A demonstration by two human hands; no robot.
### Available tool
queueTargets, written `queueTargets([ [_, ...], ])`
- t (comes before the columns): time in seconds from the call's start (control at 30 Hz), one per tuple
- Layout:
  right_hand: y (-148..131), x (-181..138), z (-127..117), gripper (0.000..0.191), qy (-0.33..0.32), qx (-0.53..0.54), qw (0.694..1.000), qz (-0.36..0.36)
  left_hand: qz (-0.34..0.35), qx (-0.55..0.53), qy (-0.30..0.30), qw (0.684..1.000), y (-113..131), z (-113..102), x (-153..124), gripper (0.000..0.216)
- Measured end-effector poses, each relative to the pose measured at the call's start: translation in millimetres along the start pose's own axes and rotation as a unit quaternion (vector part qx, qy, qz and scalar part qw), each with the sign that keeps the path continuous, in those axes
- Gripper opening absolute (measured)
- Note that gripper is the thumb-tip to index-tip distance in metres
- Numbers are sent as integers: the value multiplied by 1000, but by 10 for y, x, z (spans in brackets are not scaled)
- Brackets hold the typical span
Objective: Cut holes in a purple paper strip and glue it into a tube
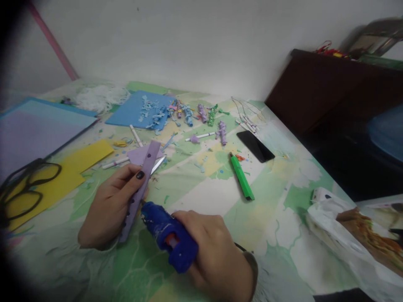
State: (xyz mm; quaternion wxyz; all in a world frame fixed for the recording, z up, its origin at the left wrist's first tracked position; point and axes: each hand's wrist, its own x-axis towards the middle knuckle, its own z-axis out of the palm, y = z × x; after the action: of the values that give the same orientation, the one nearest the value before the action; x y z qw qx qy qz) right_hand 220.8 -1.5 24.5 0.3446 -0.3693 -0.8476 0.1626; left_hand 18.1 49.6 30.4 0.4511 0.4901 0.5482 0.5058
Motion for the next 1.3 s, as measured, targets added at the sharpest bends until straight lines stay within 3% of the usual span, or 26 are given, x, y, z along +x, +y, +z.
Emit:
queueTargets([
  [0.27,32,-28,0,30,-43,21,998,30,-26,-9,-7,1000,-20,7,11,23],
  [0.57,-17,42,-50,30,-58,20,998,12,-19,-47,-13,999,-65,-3,21,21],
  [0.77,29,-20,-80,31,11,6,1000,13,-24,-142,-13,990,-113,-2,56,21],
  [1.0,100,-126,-120,32,152,-6,983,104,-43,-243,30,969,-92,11,121,30],
  [1.1,149,-113,-82,29,238,-70,960,132,-59,-253,38,965,-76,2,131,30],
  [1.17,214,-71,-76,30,306,-153,923,178,-63,-258,36,963,-66,-6,135,28],
  [1.23,317,-32,-108,42,298,-228,888,267,-62,-258,25,964,-59,-16,136,26],
  [1.3,455,-28,-178,57,229,-271,867,349,-56,-257,10,965,-55,-23,133,25],
])
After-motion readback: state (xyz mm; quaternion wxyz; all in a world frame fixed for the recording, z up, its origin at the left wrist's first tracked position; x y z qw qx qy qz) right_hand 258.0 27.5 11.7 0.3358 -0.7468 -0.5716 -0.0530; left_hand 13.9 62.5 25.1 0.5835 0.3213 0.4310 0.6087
